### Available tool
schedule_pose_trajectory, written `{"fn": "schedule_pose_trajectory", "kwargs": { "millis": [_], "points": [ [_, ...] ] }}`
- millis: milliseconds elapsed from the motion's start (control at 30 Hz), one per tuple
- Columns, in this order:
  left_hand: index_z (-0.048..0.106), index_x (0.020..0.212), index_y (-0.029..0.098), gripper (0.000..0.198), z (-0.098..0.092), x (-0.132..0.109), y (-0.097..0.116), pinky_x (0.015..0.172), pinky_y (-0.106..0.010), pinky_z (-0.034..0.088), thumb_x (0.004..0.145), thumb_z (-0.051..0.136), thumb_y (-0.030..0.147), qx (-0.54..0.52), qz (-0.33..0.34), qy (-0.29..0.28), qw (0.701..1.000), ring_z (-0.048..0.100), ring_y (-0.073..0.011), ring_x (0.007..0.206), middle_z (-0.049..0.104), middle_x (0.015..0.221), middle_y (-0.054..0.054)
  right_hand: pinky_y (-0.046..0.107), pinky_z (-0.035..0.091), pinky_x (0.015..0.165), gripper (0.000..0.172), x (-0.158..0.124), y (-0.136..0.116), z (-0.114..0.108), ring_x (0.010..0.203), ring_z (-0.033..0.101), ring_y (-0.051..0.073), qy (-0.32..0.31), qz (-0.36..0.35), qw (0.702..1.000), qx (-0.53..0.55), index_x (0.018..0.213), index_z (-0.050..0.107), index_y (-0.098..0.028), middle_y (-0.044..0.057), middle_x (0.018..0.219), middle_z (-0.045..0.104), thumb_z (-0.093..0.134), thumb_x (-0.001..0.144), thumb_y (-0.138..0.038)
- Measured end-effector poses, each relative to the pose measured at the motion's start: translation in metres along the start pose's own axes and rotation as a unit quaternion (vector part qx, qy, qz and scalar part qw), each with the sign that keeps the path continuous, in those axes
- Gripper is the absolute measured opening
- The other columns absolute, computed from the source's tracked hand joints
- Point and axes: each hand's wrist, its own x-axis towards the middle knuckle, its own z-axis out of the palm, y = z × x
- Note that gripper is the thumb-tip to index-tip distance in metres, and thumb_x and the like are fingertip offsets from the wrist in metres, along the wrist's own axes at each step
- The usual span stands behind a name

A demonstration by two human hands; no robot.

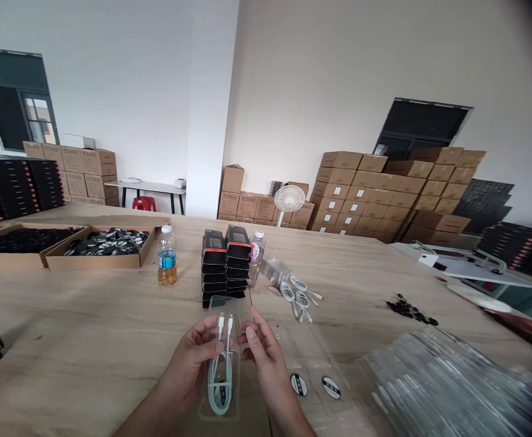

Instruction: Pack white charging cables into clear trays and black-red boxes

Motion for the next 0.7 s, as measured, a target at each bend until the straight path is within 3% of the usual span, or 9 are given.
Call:
{"fn": "schedule_pose_trajectory", "kwargs": {
  "millis": [133, 233, 400, 533, 700],
  "points": [
    [0.073, 0.099, 0.02, 0.04, 0.002, -0.001, -0.001, 0.075, -0.025, 0.05, 0.061, 0.084, 0.014, 0.021, -0.003, 0.013, 1.0, 0.068, -0.0144, 0.076, 0.076, 0.09, -0.003, 0.031, 0.055, 0.072, 0.058, -0.004, -0.007, -0.002, 0.089, 0.064, 0.021, 0.03, -0.046, 0.995, -0.082, 0.132, 0.056, -0.022, 0.009, 0.107, 0.066, 0.062, 0.083, -0.054],
    [0.071, 0.102, 0.019, 0.043, 0.002, -0.002, -0.004, 0.076, -0.026, 0.049, 0.061, 0.084, 0.015, 0.055, -0.001, 0.017, 0.998, 0.067, -0.0154, 0.08, 0.076, 0.093, -0.005, 0.031, 0.055, 0.075, 0.046, -0.008, -0.014, -0.004, 0.09, 0.063, 0.02, 0.009, -0.106, 0.979, -0.173, 0.129, 0.06, -0.025, 0.008, 0.107, 0.064, 0.058, 0.088, -0.045],
    [0.063, 0.118, 0.021, 0.063, 0.003, -0.002, -0.007, 0.073, -0.029, 0.049, 0.059, 0.085, 0.017, 0.089, 0.024, 0.034, 0.995, 0.067, -0.0193, 0.084, 0.074, 0.105, -0.008, 0.034, 0.052, 0.087, 0.03, -0.009, -0.013, -0.001, 0.102, 0.061, 0.023, -0.007, -0.176, 0.947, -0.267, 0.114, 0.07, -0.028, 0.009, 0.109, 0.062, 0.057, 0.088, -0.033],
    [0.052, 0.133, 0.022, 0.077, 0.003, -0.002, -0.01, 0.074, -0.029, 0.049, 0.062, 0.082, 0.015, 0.123, 0.031, 0.038, 0.991, 0.067, -0.0191, 0.085, 0.071, 0.114, -0.01, 0.032, 0.052, 0.079, 0.022, -0.011, -0.016, 0.004, 0.089, 0.062, 0.022, 0.001, -0.146, 0.954, -0.26, 0.102, 0.071, -0.025, 0.007, 0.097, 0.064, 0.061, 0.085, -0.033],
    [0.046, 0.137, 0.019, 0.085, 0.003, -0.001, -0.015, 0.069, -0.028, 0.047, 0.061, 0.082, 0.013, 0.123, 0.014, 0.029, 0.992, 0.067, -0.0161, 0.075, 0.072, 0.109, -0.01, 0.027, 0.046, 0.061, 0.015, -0.013, -0.027, 0.007, 0.065, 0.058, 0.017, -0.003, -0.043, 0.988, -0.151, 0.077, 0.065, -0.02, 0.001, 0.071, 0.064, 0.068, 0.079, -0.035]
  ]
}}
